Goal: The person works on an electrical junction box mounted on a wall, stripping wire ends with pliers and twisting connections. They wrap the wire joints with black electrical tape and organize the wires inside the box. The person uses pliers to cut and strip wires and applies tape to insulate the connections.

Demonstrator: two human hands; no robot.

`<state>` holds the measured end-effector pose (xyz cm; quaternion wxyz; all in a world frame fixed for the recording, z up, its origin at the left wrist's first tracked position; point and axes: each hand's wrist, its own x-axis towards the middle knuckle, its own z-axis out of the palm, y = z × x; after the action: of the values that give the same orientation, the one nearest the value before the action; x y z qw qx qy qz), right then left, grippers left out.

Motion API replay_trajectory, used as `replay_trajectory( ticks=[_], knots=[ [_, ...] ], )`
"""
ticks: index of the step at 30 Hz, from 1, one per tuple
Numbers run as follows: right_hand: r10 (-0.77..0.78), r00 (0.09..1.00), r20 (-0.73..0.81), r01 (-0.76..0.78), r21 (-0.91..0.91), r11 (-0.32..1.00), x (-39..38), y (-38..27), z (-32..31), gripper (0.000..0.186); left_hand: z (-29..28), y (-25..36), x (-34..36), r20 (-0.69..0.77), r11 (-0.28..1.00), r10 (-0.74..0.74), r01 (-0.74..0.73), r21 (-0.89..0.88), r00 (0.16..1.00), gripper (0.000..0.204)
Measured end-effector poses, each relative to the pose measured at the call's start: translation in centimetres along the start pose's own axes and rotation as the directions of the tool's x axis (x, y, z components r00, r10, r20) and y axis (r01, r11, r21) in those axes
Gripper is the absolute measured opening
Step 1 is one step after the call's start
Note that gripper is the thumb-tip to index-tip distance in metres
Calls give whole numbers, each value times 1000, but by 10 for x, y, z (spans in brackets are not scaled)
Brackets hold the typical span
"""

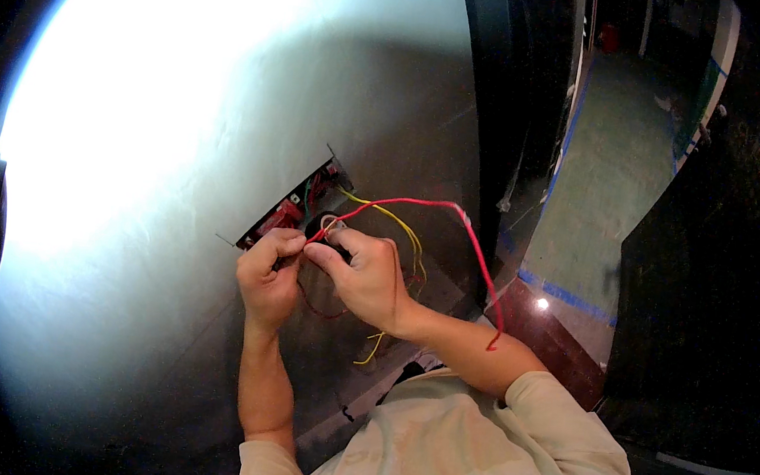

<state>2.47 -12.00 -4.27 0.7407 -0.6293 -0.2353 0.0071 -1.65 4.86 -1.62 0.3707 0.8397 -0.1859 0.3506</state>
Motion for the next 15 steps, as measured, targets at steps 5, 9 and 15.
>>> replay_trajectory(
  ticks=[5,9,15],
  knots=[
    [-64,995,-71,60,-63,996,-2,8,6,23,12,2,-10,-96,997,25,-33,-73,995,27],
    [223,936,273,-298,275,914,0,8,1,36,16,1,-20,-157,995,5,-21,-102,988,34],
    [17,866,500,-98,136,986,-1,20,-35,57,10,3,-20,-141,977,-56,25,-211,988,30]
  ],
)
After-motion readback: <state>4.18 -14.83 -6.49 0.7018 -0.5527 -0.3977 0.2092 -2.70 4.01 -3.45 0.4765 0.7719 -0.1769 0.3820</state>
